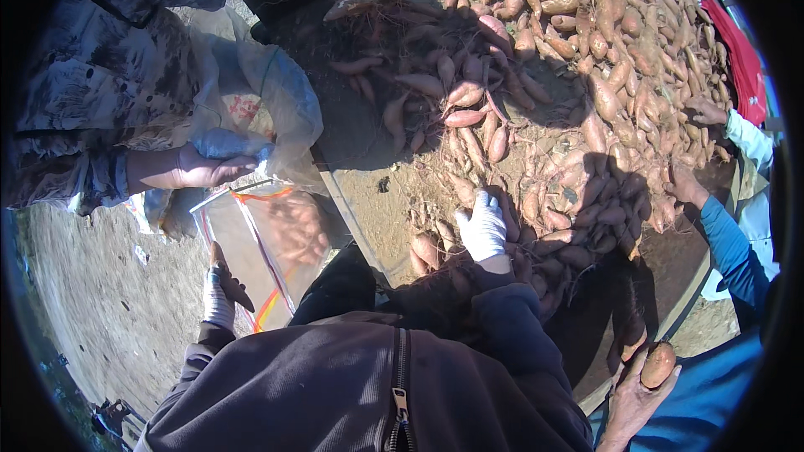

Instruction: The person sorts sweet potatoes by hand from a large pile in a vehicle bed, removing roots and debris while placing cleaned tubers into a bag. Another person assists by holding the bag open and occasionally handling the produce.

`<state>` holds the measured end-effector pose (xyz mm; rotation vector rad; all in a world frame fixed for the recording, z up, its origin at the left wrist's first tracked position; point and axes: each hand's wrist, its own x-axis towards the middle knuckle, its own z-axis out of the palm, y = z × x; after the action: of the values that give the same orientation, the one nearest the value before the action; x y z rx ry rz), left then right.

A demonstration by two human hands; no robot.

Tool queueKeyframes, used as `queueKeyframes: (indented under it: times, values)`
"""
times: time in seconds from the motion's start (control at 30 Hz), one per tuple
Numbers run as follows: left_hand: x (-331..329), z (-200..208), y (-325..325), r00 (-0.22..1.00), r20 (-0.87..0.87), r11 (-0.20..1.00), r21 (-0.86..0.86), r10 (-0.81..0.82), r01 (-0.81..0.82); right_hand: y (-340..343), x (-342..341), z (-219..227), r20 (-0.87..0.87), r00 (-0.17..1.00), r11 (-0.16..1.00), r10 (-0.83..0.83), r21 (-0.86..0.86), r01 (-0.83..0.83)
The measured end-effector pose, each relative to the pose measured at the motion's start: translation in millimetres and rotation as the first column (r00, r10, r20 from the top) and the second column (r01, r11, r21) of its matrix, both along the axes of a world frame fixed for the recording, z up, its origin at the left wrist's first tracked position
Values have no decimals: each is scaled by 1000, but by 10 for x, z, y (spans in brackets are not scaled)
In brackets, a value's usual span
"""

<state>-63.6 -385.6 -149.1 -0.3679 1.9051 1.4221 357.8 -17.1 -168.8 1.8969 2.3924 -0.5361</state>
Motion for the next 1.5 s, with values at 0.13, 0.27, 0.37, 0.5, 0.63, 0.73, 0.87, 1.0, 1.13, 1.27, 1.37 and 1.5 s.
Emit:
queueKeyframes:
  times: [0.13, 0.27, 0.37, 0.5, 0.63, 0.73, 0.87, 1.0, 1.13, 1.27, 1.37, 1.5]
  values:
    - [-280, -375, -325, 924, -168, 860, -452, -344, 238, 73, -165, -218, -63, 992, 992, -107, -77, 102]
    - [531, 38, 1049, 485, -484, 676, -395, -729, 622, 155, 186, -92, -422, 870, 967, -254, -143, 213]
    - [1237, 564, 1985, 667, -175, 622, 252, -724, 741, 9, 31, 369, -620, 741, 967, -256, -162, 199]
    - [1917, 533, 2821, 719, 97, 589, 654, -688, 474, -192, -582, 899, -649, 757, 951, 70, -186, -248]
    - [1962, 227, 3359, 805, 286, 724, 647, -520, 238, 273, -662, 952, -733, 680, 968, 19, -158, -197]
    - [1629, 358, 3449, 647, 222, 607, 645, -730, 464, 1223, -388, 532, -715, 699, 1000, 19, 5, -22]
    - [1421, -50, 3401, 662, -11, 603, 401, -749, 689, 2526, -70, 277, -243, 967, 992, -69, 87, 93]
    - [1204, -267, 3411, 383, -159, 397, -73, -910, 915, 3178, -263, -41, -16, 986, 973, -164, -167, 159]
    - [1194, -419, 3577, 406, -261, 420, 2, -876, 908, 2913, -919, -180, -122, 988, 989, -92, -127, 77]
    - [1312, -553, 3758, 419, -263, 449, -61, -869, 892, 2274, -1426, -106, -410, 912, 996, -31, -88, -6]
    - [1289, -661, 3747, 474, -313, 511, -40, -823, 859, 2230, -1518, 227, -532, 831, 948, 160, -152, -280]
    - [1260, -497, 3818, 423, -412, 463, 2, -807, 886, 2931, -1144, -49, -342, 937, 942, 74, 333, 47]
